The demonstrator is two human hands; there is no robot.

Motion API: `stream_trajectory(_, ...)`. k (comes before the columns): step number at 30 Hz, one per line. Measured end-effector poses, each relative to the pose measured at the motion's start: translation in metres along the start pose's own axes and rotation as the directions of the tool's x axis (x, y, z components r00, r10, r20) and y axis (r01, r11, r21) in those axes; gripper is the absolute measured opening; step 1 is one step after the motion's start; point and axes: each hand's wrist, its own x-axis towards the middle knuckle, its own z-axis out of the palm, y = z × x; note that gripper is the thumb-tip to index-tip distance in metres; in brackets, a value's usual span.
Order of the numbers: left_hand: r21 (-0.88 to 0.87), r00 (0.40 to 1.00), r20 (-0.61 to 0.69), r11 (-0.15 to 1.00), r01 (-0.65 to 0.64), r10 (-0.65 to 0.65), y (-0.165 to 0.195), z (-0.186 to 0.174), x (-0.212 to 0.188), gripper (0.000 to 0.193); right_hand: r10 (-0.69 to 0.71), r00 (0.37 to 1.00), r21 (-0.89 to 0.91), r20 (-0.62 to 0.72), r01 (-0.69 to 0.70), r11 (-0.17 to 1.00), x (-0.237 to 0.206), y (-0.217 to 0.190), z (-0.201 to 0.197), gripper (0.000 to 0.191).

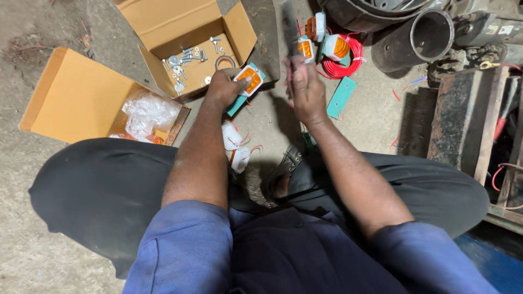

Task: The person sits on the floor and assembles small orange electrical components onto green metal plates. They use a screwdriver to tighten screws and pliers to adjust parts, handling multiple units one at a time.

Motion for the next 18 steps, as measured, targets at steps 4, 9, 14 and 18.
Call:
stream_trajectory(4, 0.035, 1.0, -0.007, 0.999, 0.011, -0.011, 0.0, 0.0, 0.001, 0.029, -0.191, 0.973, -0.211, 0.133, 0.216, 0.953, 0.003, -0.013, -0.005, 0.059)
stream_trajectory(9, 0.08, 1.0, -0.015, 0.997, 0.007, -0.006, 0.003, -0.002, 0.001, 0.03, 0.054, 0.968, -0.578, 0.245, 0.101, 0.81, 0.02, -0.014, -0.007, 0.053)
stream_trajectory(14, 0.031, 1.0, -0.002, 0.999, 0.014, -0.014, 0.001, -0.002, -0.001, 0.03, -0.108, 0.994, -0.22, -0.034, 0.098, 0.971, 0.007, -0.018, -0.012, 0.055)
stream_trajectory(18, 0.02, 0.999, 0.001, 0.999, 0.038, -0.038, 0.0, -0.001, 0.001, 0.031, -0.1, 0.993, -0.305, 0.063, 0.115, 0.945, 0.0, -0.012, -0.003, 0.052)
